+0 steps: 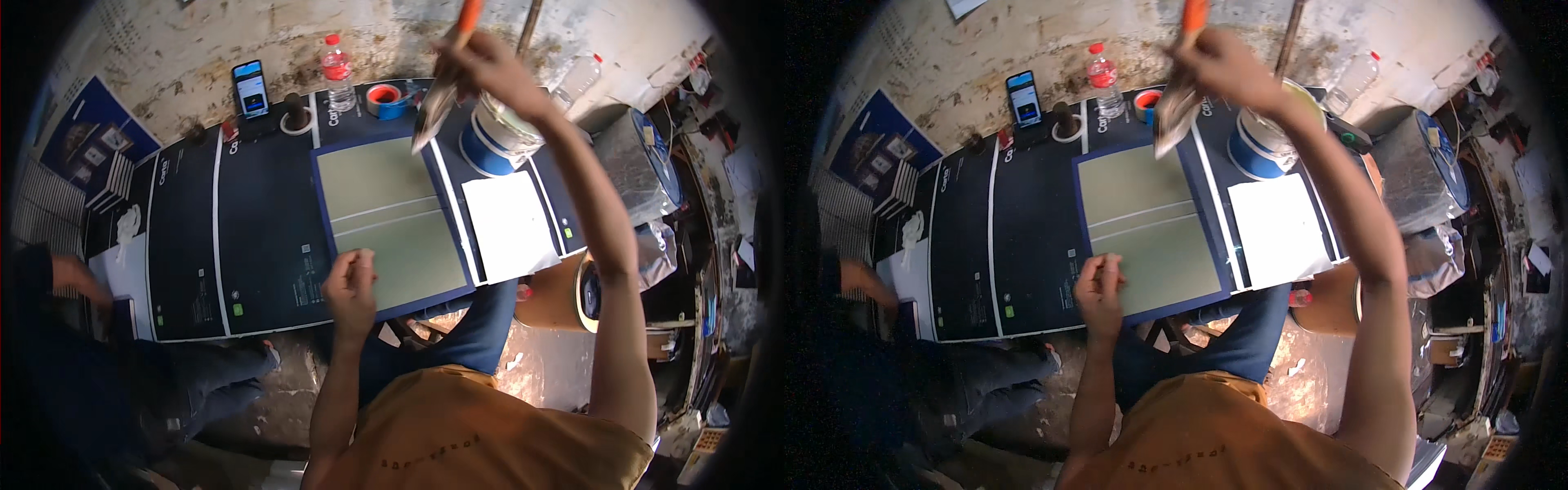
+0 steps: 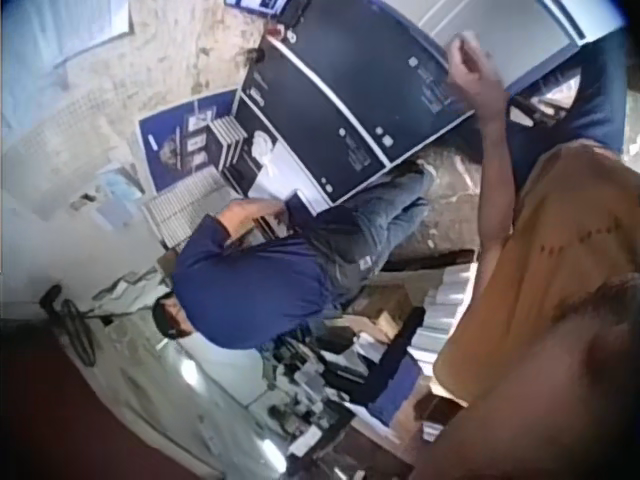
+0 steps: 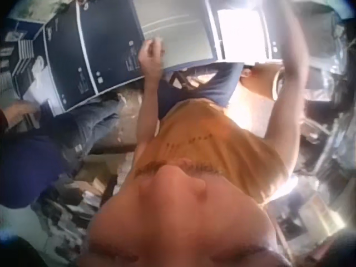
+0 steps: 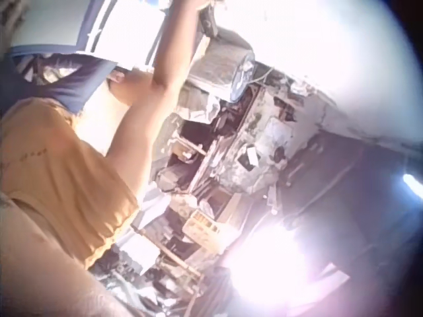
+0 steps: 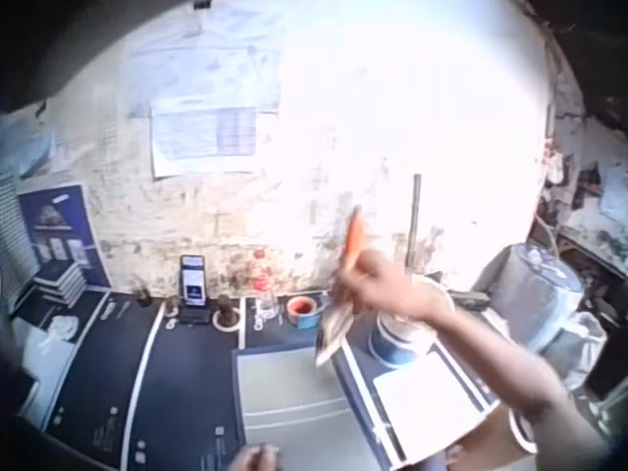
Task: The person applies glue onto book cover boards using a brush and smooths down the surface by hand.
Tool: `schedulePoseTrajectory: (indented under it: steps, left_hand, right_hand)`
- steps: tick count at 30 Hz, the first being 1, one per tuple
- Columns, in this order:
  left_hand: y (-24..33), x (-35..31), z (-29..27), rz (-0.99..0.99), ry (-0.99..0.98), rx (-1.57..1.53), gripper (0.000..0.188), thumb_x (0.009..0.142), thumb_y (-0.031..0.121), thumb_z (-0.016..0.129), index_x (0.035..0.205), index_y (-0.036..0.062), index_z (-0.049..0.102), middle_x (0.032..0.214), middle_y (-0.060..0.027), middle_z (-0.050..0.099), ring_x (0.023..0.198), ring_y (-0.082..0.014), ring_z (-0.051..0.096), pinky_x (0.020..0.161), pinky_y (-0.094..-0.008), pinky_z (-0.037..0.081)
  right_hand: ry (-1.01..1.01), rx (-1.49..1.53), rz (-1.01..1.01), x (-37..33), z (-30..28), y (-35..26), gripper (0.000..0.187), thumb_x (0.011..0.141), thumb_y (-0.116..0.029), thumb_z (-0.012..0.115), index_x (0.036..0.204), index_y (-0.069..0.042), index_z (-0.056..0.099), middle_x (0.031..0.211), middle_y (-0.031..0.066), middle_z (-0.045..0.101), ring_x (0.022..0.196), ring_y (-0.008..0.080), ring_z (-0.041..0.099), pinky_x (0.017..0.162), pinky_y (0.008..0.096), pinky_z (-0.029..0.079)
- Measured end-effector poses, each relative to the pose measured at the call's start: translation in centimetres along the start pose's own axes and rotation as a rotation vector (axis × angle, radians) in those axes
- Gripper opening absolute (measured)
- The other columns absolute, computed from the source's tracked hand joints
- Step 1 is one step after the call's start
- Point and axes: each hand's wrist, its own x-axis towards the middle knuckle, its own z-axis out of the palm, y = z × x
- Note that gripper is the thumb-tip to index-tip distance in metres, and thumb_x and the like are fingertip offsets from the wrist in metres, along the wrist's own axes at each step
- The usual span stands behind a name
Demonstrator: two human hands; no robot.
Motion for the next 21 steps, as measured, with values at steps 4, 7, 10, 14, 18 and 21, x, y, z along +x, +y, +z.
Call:
schedulePoseTrajectory:
  steps: [4, 7, 10, 14, 18, 21]
  left_hand:
    - [-0.2, -0.2, -0.2, 0.024, -0.025, 0.158, 0.022, 0.098, 0.019, 0.059, 0.097, -0.0026, 0.064, 0.078, -0.0103, 0.067, 0.070, -0.0160, 0.065, 0.065, -0.0295, 0.050]
    - [1.0, 0.0, 0.0, 0.042, -0.066, 0.276, 0.022, 0.099, 0.018, 0.055, 0.097, -0.0023, 0.063, 0.082, -0.0178, 0.068, 0.072, -0.0273, 0.068, 0.065, -0.0347, 0.051]
    - [0.2, 0.1, -0.6, 0.164, -0.034, 0.204, 0.034, 0.103, 0.026, 0.044, 0.100, -0.0005, 0.065, 0.063, -0.0085, 0.056, 0.059, -0.0147, 0.057, 0.055, -0.0317, 0.044]
    - [-0.7, -0.1, -1.7, 0.199, -0.044, 0.017, 0.049, 0.107, 0.035, 0.029, 0.100, 0.0005, 0.063, 0.068, -0.0078, 0.056, 0.064, -0.0154, 0.056, 0.058, -0.0329, 0.042]
    - [-1.4, -0.3, -2.3, 0.136, -0.004, -0.212, 0.051, 0.106, 0.037, 0.028, 0.107, -0.0029, 0.060, 0.079, -0.0103, 0.058, 0.070, -0.0167, 0.053, 0.065, -0.0302, 0.043]
    - [-2.0, -0.2, -1.7, 0.150, 0.028, -0.299, 0.065, 0.105, 0.050, 0.018, 0.114, -0.0019, 0.055, 0.088, -0.0076, 0.056, 0.076, -0.0124, 0.047, 0.070, -0.0278, 0.039]
  right_hand:
    - [0.013, -0.066, -0.175, 1.5, 11.9, 0.1, 0.027, 0.095, -0.022, 0.068, 0.082, -0.002, 0.053, 0.070, 0.0009, 0.054, 0.067, 0.0107, 0.054, 0.062, 0.0303, 0.046]
    - [0.085, 0.172, -0.182, 1.4, 15.6, 3.3, 0.024, 0.095, -0.020, 0.067, 0.088, -0.002, 0.053, 0.077, 0.0016, 0.054, 0.074, 0.0094, 0.052, 0.066, 0.0294, 0.045]
    - [0.109, 0.147, -0.118, 0.3, 13.5, 7.9, 0.020, 0.094, -0.018, 0.066, 0.097, -0.002, 0.054, 0.076, 0.0054, 0.059, 0.069, 0.0131, 0.059, 0.063, 0.0300, 0.049]
    - [0.198, 0.065, -0.016, -3.8, 7.3, 8.3, 0.014, 0.099, -0.014, 0.059, 0.107, -0.005, 0.051, 0.082, 0.0028, 0.061, 0.077, 0.0091, 0.059, 0.070, 0.0251, 0.049]
    - [0.347, 0.391, -0.056, -8.9, 8.3, 1.6, 0.014, 0.097, -0.011, 0.062, 0.100, -0.001, 0.053, 0.084, 0.0035, 0.063, 0.075, 0.0079, 0.060, 0.068, 0.0224, 0.050]
    - [0.259, 0.287, -0.069, -11.1, 13.2, 1.6, 0.013, 0.098, -0.011, 0.061, 0.101, -0.002, 0.051, 0.085, 0.0040, 0.061, 0.078, 0.0085, 0.061, 0.070, 0.0235, 0.050]
